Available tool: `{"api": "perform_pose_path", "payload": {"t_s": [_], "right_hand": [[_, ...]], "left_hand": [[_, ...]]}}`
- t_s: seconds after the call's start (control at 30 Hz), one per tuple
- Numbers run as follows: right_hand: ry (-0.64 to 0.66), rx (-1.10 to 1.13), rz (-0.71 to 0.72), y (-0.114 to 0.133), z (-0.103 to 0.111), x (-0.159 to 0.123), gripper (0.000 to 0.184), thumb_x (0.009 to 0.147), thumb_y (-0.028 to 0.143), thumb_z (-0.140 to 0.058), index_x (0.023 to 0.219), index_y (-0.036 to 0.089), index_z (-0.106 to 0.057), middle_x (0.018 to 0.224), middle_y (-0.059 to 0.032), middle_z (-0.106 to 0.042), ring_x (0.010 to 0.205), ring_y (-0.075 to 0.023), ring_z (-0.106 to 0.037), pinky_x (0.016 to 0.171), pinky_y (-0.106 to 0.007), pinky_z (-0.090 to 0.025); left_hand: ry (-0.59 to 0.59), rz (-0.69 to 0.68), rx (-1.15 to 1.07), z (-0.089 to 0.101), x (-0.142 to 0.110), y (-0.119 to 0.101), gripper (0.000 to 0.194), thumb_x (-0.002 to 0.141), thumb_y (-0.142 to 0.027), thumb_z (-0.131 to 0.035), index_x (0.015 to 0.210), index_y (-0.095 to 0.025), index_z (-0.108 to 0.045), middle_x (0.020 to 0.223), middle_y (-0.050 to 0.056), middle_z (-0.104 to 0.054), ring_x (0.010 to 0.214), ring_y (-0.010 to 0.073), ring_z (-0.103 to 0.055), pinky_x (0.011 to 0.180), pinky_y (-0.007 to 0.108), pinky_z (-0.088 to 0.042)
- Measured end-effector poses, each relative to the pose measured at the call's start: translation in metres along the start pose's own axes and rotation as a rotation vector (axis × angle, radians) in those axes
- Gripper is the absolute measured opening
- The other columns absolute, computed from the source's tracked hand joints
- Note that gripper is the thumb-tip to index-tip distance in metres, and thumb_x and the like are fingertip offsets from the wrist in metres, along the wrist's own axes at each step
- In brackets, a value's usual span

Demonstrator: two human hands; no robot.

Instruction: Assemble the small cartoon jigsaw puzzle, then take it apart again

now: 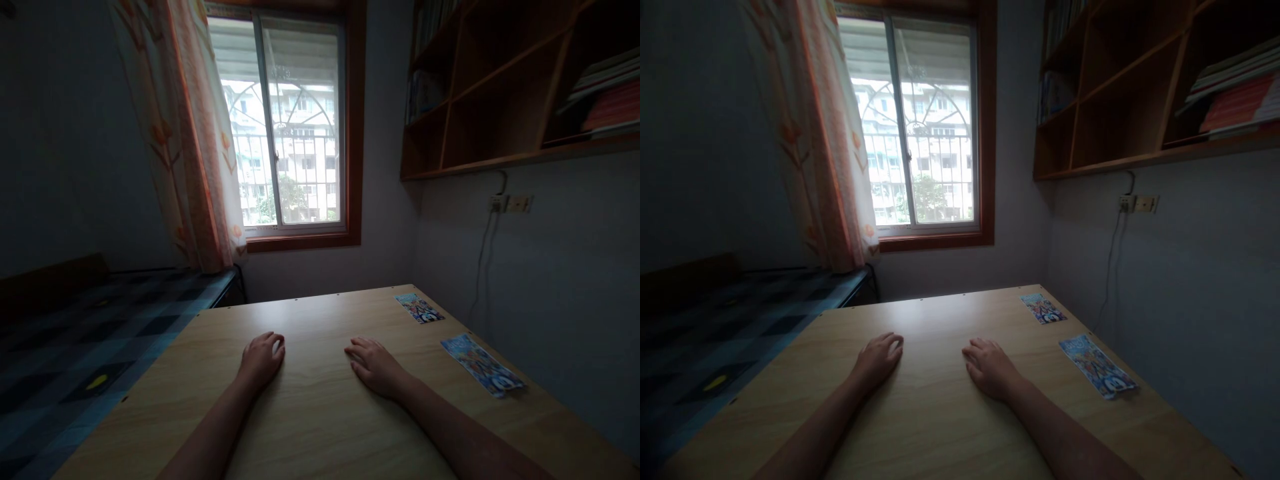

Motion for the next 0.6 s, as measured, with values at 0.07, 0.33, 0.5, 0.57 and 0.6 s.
{"api": "perform_pose_path", "payload": {"t_s": [0.07,0.33,0.5,0.57,0.6], "right_hand": [[0.002,0.005,-0.002,0.0004,0.0005,-0.0004,0.045,0.092,0.032,-0.052,0.133,0.022,-0.066,0.148,-0.0127,-0.054,0.139,-0.0296,-0.047,0.119,-0.047,-0.029],[-0.013,-0.001,0.007,-0.0023,-0.001,0.0006,0.045,0.091,0.033,-0.052,0.133,0.022,-0.066,0.147,-0.0123,-0.055,0.138,-0.029,-0.048,0.118,-0.046,-0.031],[-0.013,0.0,0.009,-0.0043,-0.0006,0.0011,0.045,0.091,0.034,-0.053,0.132,0.022,-0.066,0.146,-0.0123,-0.056,0.137,-0.0284,-0.049,0.117,-0.045,-0.033],[-0.009,-0.004,0.011,-0.0044,-0.0004,0.0011,0.045,0.091,0.034,-0.053,0.133,0.021,-0.066,0.147,-0.0124,-0.056,0.137,-0.0283,-0.049,0.116,-0.044,-0.033],[-0.007,-0.007,0.01,-0.0044,-0.0002,0.0011,0.046,0.091,0.034,-0.053,0.133,0.021,-0.066,0.147,-0.0125,-0.056,0.137,-0.0285,-0.049,0.116,-0.045,-0.033]], "left_hand": [[0.002,0.0,0.002,-0.0002,0.0003,0.0,0.032,0.091,-0.031,-0.053,0.117,-0.026,-0.072,0.138,0.008,-0.063,0.129,0.0281,-0.055,0.108,0.043,-0.039],[-0.005,-0.003,0.005,-0.0012,0.0011,0.0002,0.033,0.09,-0.03,-0.054,0.117,-0.026,-0.072,0.136,0.008,-0.064,0.127,0.0281,-0.057,0.109,0.043,-0.039],[-0.027,0.003,-0.013,-0.003,0.0009,0.0021,0.031,0.09,-0.032,-0.054,0.116,-0.027,-0.072,0.136,0.007,-0.064,0.127,0.028,-0.056,0.109,0.042,-0.038],[-0.027,-0.002,-0.017,-0.0036,0.001,0.0021,0.031,0.091,-0.033,-0.054,0.116,-0.027,-0.072,0.137,0.007,-0.064,0.126,0.0276,-0.056,0.108,0.042,-0.038],[-0.024,-0.004,-0.019,-0.0038,0.001,0.002,0.031,0.091,-0.034,-0.054,0.116,-0.027,-0.072,0.137,0.007,-0.064,0.125,0.0275,-0.057,0.108,0.042,-0.038]]}}
Point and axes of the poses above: each hand's wrist, its own x-axis towards the middle knuckle, its own z-axis out of the back of the hand, y = z × x, the point moved 6 cm from there along x, towards the middle knuckle
